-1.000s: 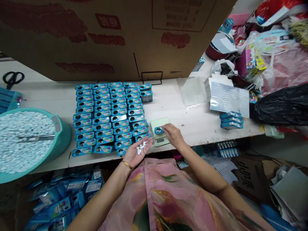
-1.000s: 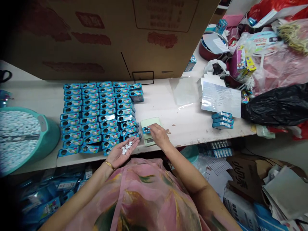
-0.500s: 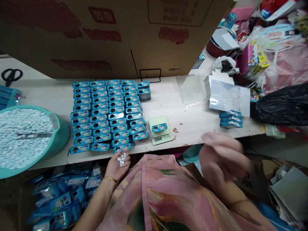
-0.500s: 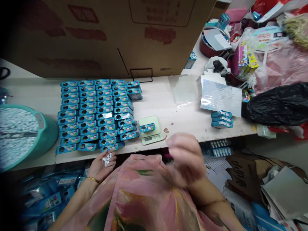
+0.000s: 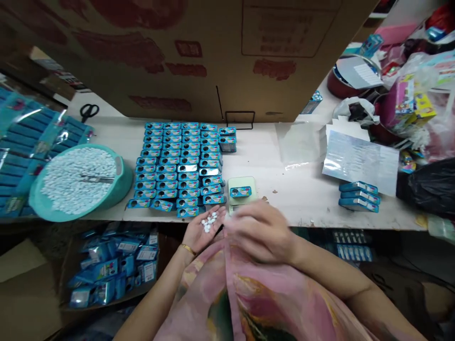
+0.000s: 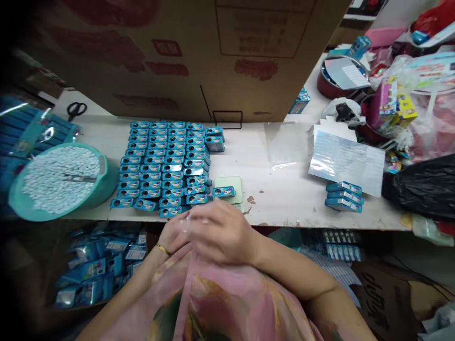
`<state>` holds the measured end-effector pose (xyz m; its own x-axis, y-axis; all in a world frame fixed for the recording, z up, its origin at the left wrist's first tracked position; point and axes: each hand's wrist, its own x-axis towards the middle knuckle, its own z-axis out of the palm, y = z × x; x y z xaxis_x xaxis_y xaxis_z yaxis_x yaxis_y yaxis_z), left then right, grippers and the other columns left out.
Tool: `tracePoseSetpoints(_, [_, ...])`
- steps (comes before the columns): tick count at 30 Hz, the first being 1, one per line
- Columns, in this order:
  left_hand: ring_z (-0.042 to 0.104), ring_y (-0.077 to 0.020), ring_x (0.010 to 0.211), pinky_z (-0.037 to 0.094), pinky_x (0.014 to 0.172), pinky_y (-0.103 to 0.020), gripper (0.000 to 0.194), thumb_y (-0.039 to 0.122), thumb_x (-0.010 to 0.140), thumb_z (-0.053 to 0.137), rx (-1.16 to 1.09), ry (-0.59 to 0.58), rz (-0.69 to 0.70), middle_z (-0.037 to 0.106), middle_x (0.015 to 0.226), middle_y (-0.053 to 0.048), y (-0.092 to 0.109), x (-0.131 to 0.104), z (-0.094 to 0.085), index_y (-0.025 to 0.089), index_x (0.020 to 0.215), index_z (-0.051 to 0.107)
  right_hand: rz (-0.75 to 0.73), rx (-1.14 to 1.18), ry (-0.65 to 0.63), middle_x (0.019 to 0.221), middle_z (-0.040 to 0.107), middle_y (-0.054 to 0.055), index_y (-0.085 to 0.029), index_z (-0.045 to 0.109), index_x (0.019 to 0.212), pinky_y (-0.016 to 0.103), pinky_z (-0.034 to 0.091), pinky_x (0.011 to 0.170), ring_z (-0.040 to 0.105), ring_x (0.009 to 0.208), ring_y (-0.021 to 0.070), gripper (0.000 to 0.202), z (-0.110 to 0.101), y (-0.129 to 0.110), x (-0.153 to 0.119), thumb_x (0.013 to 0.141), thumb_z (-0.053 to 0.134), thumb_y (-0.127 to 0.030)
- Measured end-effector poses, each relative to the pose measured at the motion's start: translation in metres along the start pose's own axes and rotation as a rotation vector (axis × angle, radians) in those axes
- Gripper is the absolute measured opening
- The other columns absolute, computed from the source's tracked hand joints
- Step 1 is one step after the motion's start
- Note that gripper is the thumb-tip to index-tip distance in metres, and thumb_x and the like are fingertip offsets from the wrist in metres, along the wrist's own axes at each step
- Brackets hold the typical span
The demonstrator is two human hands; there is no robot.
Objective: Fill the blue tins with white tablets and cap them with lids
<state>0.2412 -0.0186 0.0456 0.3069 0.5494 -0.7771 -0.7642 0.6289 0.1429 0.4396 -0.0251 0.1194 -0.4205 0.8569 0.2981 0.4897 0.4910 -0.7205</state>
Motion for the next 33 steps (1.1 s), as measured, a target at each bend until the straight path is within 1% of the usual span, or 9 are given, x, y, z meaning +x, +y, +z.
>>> tracePoseSetpoints(3, [0.060, -0.0137, 0.068, 0.050, 0.065, -0.026, 0.020, 0.012, 0.078, 0.039, -0.029, -0.077, -0.024, 0.064, 0.071, -0.007, -0.010, 0.007, 0.014, 0.008, 0.082, 0.058, -0.078, -0.113, -0.212, 0.097, 0.055, 0.006, -0.020, 0.052, 0.106, 0.032, 0.044, 0.078, 0.049, 0.089, 0.0168, 0.025, 0.034, 0.025, 0.018, 0.083, 0.043, -0.022])
tracePoseSetpoints(6, [0.060, -0.0130, 0.067, 0.050, 0.069, -0.026, 0.019, 0.013, 0.079, 0.040, -0.020, -0.082, -0.035, 0.064, 0.070, -0.007, -0.019, 0.013, 0.016, 0.008, 0.079, 0.058, -0.081, -0.243, -0.327, 0.090, 0.055, 0.008, -0.015, 0.053, 0.101, 0.030, 0.045, 0.073, 0.049, 0.083, 0.0172, 0.022, 0.066, 0.052, 0.015, 0.081, 0.045, -0.019])
tracePoseSetpoints(10, [0.061, -0.0138, 0.069, 0.049, 0.075, -0.029, 0.018, 0.011, 0.078, 0.040, -0.007, -0.080, -0.041, 0.064, 0.067, -0.006, -0.027, 0.019, 0.014, 0.009, 0.074, 0.058, -0.143, -0.239, -0.360, 0.088, 0.054, 0.008, -0.014, 0.054, 0.094, 0.028, 0.045, 0.070, 0.050, 0.082, 0.0163, 0.017, 0.077, 0.068, 0.001, 0.080, 0.044, -0.016])
tracePoseSetpoints(13, [0.061, -0.0161, 0.077, 0.048, 0.078, -0.031, 0.019, 0.012, 0.077, 0.040, -0.011, -0.087, -0.021, 0.065, 0.072, -0.008, -0.025, 0.022, 0.014, 0.009, 0.082, 0.058, -0.082, -0.116, -0.255, 0.087, 0.054, 0.006, -0.016, 0.054, 0.091, 0.026, 0.045, 0.072, 0.051, 0.083, 0.0145, 0.016, 0.070, 0.074, 0.005, 0.079, 0.043, -0.013])
tracePoseSetpoints(16, [0.057, -0.0203, 0.094, 0.047, 0.081, -0.033, 0.028, 0.013, 0.076, 0.041, -0.024, -0.081, 0.014, 0.064, 0.089, -0.014, -0.019, 0.021, 0.014, 0.005, 0.100, 0.054, 0.030, -0.026, -0.133, 0.086, 0.053, 0.005, -0.017, 0.055, 0.086, 0.026, 0.044, 0.073, 0.051, 0.082, 0.0132, 0.016, 0.064, 0.087, 0.019, 0.076, 0.044, -0.011])
tracePoseSetpoints(22, [0.049, -0.0249, 0.105, 0.047, 0.081, -0.034, 0.035, 0.012, 0.076, 0.041, -0.084, -0.018, 0.059, 0.057, 0.106, -0.020, -0.011, 0.011, 0.000, 0.003, 0.110, 0.049, 0.271, 0.195, 0.020, 0.074, 0.056, 0.001, -0.018, 0.059, 0.072, 0.024, 0.043, 0.067, 0.053, 0.071, 0.0117, 0.006, 0.055, 0.112, 0.032, 0.073, 0.053, -0.021])
tracePoseSetpoints(26, [0.056, -0.0231, 0.095, 0.051, 0.074, -0.033, 0.030, 0.010, 0.078, 0.038, -0.149, 0.085, 0.112, 0.062, 0.096, -0.017, -0.008, 0.004, -0.025, 0.006, 0.104, 0.052, 0.531, 0.455, 0.206, 0.065, 0.055, -0.001, -0.018, 0.058, 0.075, 0.024, 0.043, 0.059, 0.052, 0.060, 0.0105, 0.012, 0.039, 0.118, 0.023, 0.069, 0.056, -0.028])
tracePoseSetpoints(30, [0.061, -0.0150, 0.069, 0.052, 0.056, -0.024, 0.023, 0.009, 0.078, 0.038, -0.174, 0.194, 0.117, 0.063, 0.076, -0.011, -0.003, 0.002, -0.045, 0.008, 0.091, 0.057, 0.758, 0.775, 0.411, 0.068, 0.054, -0.002, -0.017, 0.053, 0.076, 0.023, 0.044, 0.054, 0.053, 0.058, 0.0090, 0.015, 0.022, 0.123, 0.013, 0.066, 0.053, -0.028])
tracePoseSetpoints(33, [0.058, -0.0125, 0.060, 0.048, 0.048, -0.020, 0.022, 0.009, 0.078, 0.037, -0.174, 0.235, 0.122, 0.062, 0.071, -0.011, -0.002, 0.000, -0.048, 0.008, 0.086, 0.058, 0.884, 0.881, 0.437, 0.066, 0.051, -0.003, -0.017, 0.051, 0.075, 0.019, 0.039, 0.045, 0.048, 0.052, 0.0070, 0.017, 0.018, 0.128, 0.007, 0.065, 0.052, -0.031])
